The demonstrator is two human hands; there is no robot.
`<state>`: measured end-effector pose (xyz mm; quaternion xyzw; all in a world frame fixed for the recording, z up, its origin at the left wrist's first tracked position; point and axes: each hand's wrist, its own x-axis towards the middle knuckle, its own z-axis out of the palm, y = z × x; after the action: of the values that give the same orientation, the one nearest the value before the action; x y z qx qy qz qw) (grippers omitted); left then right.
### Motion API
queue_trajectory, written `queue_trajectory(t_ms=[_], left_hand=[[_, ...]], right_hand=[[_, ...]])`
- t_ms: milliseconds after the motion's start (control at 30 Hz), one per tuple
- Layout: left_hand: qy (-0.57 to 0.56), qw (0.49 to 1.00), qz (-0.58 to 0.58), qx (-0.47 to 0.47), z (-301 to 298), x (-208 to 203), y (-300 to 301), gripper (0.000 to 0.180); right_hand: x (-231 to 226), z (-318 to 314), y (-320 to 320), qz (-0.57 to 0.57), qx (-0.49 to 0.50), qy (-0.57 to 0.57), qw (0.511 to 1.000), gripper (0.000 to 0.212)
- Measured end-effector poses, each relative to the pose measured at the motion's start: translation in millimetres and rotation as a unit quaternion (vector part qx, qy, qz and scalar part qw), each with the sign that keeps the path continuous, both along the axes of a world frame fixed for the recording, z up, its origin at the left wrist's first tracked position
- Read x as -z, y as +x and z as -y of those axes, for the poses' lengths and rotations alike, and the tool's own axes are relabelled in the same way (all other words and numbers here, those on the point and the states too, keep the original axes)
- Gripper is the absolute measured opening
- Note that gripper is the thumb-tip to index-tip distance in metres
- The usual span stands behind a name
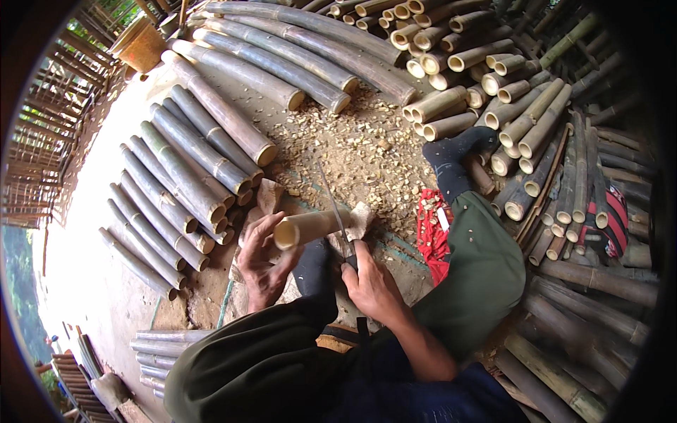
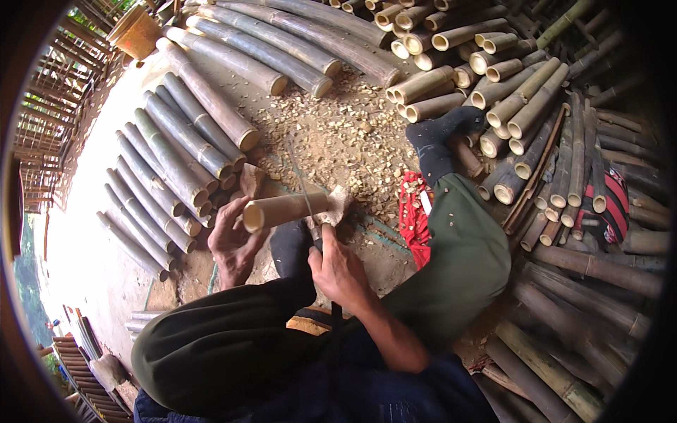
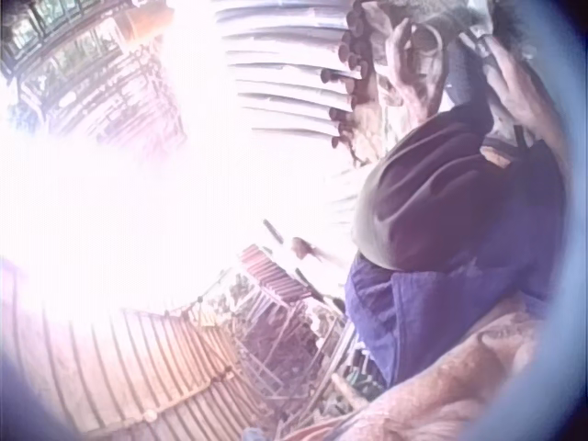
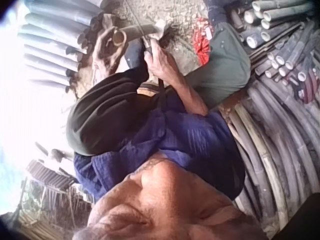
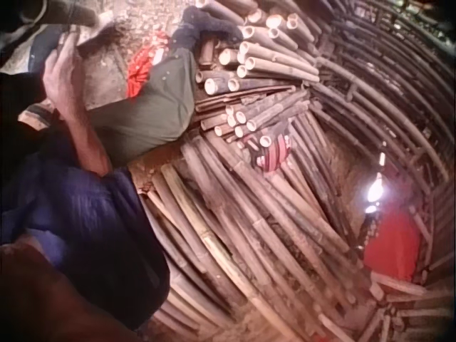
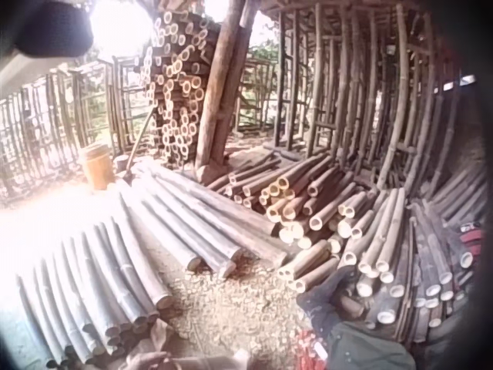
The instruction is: The person sits on the ground in a workshop and uses a knife to shave the outer layer of bamboo segments. They hold the bamboo piece against their leg and scrape the blade along its length to remove the outer skin, creating a pile of shavings.
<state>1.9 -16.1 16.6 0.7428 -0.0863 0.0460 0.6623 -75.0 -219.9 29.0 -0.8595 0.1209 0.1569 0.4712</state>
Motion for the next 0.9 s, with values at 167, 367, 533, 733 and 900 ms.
queue_trajectory(t_ms=[167,367,533,733,900], left_hand=[[0.116,0.990,0.024,0.073,-7.4,-17.0,-0.2,0.064],[0.115,0.991,0.013,0.063,-5.0,-16.6,4.9,0.062],[0.100,0.992,0.025,0.070,-10.5,-6.6,6.0,0.066],[0.101,0.994,0.026,0.024,-8.7,3.5,1.5,0.064],[0.138,0.990,0.037,-0.007,-9.9,3.6,-1.5,0.060]], right_hand=[[3.0,-15.6,0.3,0.041,-0.031,-0.037,0.998,0.043],[11.6,-20.4,0.0,0.140,0.002,0.008,0.990,0.058],[53.3,-19.9,12.4,0.064,0.034,0.016,0.997,0.053],[65.8,-45.5,-3.7,0.232,0.045,-0.085,0.968,0.059],[22.3,-55.6,4.0,0.152,0.047,0.004,0.987,0.047]])
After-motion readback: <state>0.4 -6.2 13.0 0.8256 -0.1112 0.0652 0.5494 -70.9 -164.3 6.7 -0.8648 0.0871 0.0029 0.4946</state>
